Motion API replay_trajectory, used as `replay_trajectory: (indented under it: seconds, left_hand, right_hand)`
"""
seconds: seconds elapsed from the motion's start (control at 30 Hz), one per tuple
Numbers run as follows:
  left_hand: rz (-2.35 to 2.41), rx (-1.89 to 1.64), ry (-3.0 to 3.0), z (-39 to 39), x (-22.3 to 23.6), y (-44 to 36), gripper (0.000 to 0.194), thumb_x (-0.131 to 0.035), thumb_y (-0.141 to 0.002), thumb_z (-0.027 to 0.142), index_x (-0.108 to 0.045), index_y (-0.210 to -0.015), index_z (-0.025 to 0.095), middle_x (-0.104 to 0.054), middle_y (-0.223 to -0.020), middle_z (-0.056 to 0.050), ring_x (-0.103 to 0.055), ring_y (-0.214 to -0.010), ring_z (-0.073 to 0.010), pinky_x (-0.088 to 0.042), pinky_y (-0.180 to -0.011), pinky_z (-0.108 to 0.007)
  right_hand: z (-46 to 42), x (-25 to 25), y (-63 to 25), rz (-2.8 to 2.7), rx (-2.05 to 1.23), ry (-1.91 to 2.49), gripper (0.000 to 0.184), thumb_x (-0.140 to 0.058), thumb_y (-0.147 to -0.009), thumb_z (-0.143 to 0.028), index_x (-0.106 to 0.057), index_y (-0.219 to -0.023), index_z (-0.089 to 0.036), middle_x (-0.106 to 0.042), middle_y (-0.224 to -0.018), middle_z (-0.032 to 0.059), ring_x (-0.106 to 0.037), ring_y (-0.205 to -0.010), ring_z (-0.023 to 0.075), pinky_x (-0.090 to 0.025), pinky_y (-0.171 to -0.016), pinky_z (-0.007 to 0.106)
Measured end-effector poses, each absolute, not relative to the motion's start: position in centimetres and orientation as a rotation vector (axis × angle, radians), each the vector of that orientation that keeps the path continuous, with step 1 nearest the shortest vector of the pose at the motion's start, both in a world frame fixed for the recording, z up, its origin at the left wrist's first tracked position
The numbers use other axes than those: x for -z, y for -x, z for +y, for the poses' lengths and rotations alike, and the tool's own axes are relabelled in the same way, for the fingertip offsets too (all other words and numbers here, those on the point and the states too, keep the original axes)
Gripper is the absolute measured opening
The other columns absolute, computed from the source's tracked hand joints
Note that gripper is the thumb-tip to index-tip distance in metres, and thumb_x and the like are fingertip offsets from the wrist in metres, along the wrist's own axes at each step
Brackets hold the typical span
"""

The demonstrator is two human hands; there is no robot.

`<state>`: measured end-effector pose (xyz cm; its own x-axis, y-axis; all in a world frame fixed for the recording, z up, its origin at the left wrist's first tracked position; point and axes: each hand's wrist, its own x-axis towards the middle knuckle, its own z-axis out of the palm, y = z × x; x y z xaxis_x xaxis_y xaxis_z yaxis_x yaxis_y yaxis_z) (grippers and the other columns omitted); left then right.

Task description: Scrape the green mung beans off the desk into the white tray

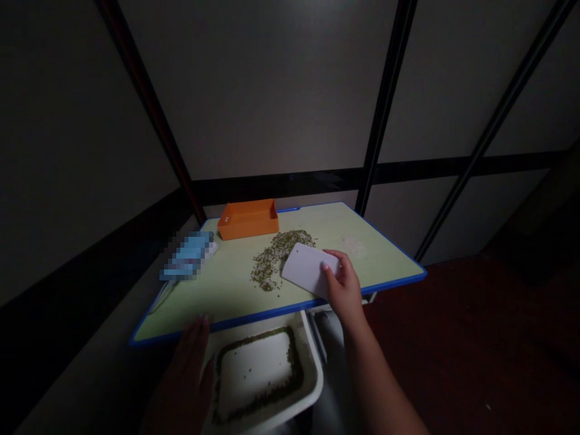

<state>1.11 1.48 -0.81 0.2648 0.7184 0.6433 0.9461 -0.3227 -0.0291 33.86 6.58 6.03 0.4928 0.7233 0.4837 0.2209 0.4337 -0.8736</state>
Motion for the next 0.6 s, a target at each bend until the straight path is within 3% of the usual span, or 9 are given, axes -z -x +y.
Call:
replay_trajectory:
  seconds: [0.6]
  left_hand:
    - [-1.522, 0.778, 2.165, 1.4, 0.5, -1.3, 0.065, -0.036, -0.089, 0.033, -0.013, -0.15, 0.031, -0.041, -0.154, -0.006, -0.043, -0.138, -0.0228, -0.048, -0.106, -0.042]
  right_hand:
    - [5.9, -6.3, -34.7, -1.153, -0.46, 1.128, 0.024, -0.057, -0.084, -0.029, -0.061, -0.106, -0.023, -0.067, -0.106, 0.0052, -0.062, -0.097, 0.0226, -0.048, -0.086, 0.034]
